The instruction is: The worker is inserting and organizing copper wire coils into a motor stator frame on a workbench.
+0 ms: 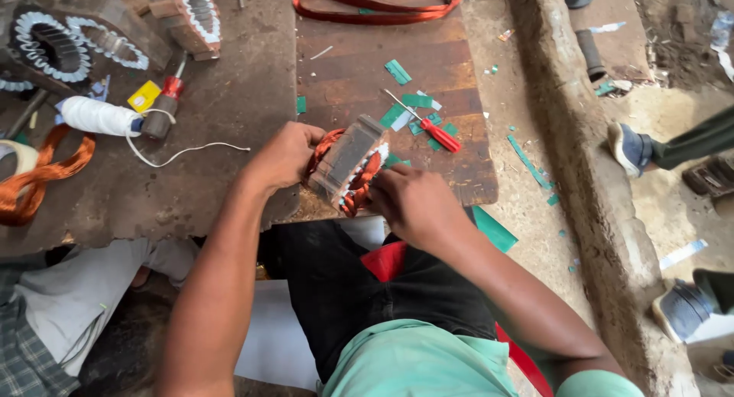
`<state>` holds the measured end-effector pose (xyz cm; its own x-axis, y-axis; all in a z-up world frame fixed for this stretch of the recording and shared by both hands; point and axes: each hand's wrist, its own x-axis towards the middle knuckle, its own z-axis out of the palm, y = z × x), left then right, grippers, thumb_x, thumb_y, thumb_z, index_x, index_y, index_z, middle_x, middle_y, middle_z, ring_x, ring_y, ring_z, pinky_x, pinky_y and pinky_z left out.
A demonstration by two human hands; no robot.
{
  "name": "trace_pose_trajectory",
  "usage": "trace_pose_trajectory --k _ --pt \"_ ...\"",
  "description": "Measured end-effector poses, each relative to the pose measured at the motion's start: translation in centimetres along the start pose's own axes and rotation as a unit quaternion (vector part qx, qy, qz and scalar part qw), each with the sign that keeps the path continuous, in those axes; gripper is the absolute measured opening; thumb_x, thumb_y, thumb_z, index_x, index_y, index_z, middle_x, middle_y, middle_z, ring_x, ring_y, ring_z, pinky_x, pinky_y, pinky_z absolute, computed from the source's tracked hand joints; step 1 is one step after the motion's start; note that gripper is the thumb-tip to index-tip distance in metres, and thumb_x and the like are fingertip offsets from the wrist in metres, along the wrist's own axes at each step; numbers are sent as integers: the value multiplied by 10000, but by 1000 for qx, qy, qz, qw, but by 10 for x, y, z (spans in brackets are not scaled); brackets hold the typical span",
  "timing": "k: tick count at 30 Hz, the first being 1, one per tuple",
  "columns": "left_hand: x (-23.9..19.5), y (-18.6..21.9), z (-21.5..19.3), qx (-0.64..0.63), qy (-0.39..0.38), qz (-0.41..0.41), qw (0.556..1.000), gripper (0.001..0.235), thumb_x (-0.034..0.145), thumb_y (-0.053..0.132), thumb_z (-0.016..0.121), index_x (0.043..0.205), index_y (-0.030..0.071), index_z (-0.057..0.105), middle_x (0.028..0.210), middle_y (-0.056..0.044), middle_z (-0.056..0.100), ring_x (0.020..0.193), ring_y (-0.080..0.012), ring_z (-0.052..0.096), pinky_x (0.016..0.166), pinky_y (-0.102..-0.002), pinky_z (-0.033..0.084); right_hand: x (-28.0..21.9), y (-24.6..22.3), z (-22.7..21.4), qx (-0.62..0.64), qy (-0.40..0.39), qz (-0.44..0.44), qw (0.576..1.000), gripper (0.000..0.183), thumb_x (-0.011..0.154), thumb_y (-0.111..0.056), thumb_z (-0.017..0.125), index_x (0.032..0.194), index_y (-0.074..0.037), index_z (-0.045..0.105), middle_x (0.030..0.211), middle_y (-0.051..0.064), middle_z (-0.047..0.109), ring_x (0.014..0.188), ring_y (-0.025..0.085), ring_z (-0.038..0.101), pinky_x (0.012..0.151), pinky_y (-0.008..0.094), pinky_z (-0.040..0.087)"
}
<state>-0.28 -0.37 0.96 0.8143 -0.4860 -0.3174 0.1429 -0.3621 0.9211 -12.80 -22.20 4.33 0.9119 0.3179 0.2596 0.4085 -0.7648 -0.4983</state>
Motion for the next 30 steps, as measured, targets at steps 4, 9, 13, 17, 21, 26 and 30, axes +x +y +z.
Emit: trace_pose_trajectory --k 4,9,13,17,21,26,30 --pt "4 -14 -3 16 -1 -5 1000 239 850 61 749 1056 -56 786 837 -48 745 659 -94 601 586 -294 511 0 9 5 32 -5 -15 999 154 897 -163 685 878 -14 648 815 184 654 779 414 652 691 504 522" --pt "3 -12 -6 -23 -21 5 1000 283 826 58 767 1080 -66 772 863 -49 757 679 -82 625 604 -273 529 6 17 -17 123 15 -36 992 126 864 -121 743 878 -8 688 811 169 681 757 362 682 673 444 537" --pt "0 -5 -6 -18 -27 -3 999 306 823 65 775 1098 -67 766 880 -65 754 687 -89 622 604 -278 521 6 18 -12 155 28 19 987 204 809 -152 833 786 -9 689 748 157 686 664 311 696 609 402 533" --pt "-2 -2 -7 -16 -29 -1 999 311 818 67 771 1100 -63 760 909 -59 770 718 -79 647 637 -264 543 6 15 -8 162 44 30 985 204 813 -161 833 785 -17 692 751 144 696 659 296 704 597 390 538" --pt "-5 6 -5 -1 -23 -2 1000 303 833 79 768 1106 -53 769 913 -58 768 722 -77 630 634 -264 536 5 15 -3 136 65 25 988 210 817 -178 834 789 -27 691 760 135 703 672 304 705 606 396 542" --pt "-1 -1 -4 20 -7 -16 1000 272 833 64 773 1078 -54 772 885 -62 764 700 -87 633 623 -274 537 -1 16 5 114 73 35 990 220 840 -214 822 810 -44 685 763 117 697 669 300 701 607 401 546" --pt "12 -28 -8 -53 -30 7 998 230 841 19 763 1045 -87 772 880 -71 761 692 -90 638 613 -277 538 -12 16 6 97 83 7 992 176 888 -175 780 903 -40 668 802 130 651 728 332 670 619 433 523"
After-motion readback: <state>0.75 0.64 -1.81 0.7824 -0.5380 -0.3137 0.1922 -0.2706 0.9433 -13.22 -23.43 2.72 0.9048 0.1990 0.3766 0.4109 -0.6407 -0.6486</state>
